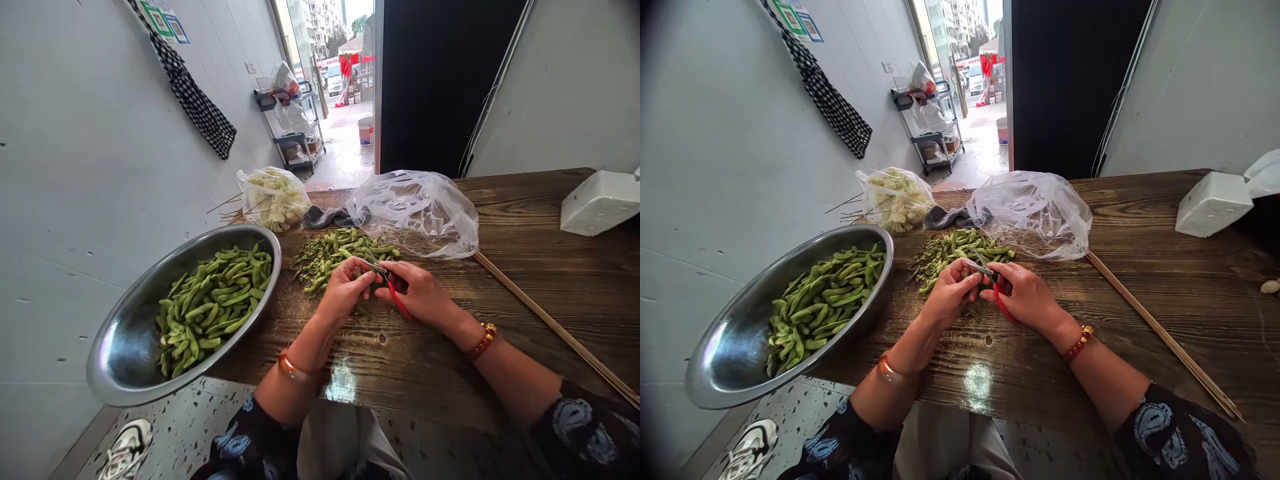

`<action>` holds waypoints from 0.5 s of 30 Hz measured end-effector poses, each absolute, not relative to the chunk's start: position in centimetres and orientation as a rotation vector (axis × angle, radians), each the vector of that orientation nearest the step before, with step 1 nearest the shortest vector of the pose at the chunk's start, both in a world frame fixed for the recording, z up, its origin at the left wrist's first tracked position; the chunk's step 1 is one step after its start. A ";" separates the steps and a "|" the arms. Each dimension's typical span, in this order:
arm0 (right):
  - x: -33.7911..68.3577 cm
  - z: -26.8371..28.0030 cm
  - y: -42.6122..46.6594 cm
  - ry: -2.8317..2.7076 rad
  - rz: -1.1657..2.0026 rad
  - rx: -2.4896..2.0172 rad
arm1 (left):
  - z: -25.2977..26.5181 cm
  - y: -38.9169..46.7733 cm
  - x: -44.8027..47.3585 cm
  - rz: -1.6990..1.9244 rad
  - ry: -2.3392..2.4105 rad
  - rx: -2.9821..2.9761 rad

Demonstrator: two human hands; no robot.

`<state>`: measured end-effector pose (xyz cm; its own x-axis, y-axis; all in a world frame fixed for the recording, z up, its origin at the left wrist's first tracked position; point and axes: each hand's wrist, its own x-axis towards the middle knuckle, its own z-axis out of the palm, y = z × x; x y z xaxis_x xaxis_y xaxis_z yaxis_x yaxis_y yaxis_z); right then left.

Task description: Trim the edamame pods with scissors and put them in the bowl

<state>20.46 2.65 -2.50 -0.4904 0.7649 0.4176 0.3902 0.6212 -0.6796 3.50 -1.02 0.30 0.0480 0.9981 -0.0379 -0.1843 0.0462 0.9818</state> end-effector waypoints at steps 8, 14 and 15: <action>20.6 -2.6 2.6 -2.161 0.583 -0.897 | 0.2 -1.0 3.3 1.234 1.027 1.094; 20.6 -2.3 2.6 -2.226 0.550 -0.899 | 0.2 -1.0 3.4 1.217 1.044 1.060; 20.6 -2.3 2.6 -2.238 0.537 -0.899 | 0.2 -1.0 3.4 1.214 1.055 1.055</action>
<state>20.63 2.57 -2.31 -0.5475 0.7227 0.4218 0.4529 0.6798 -0.5768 3.35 -0.99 0.20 0.0593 0.9970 -0.0487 -0.1878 0.0590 0.9804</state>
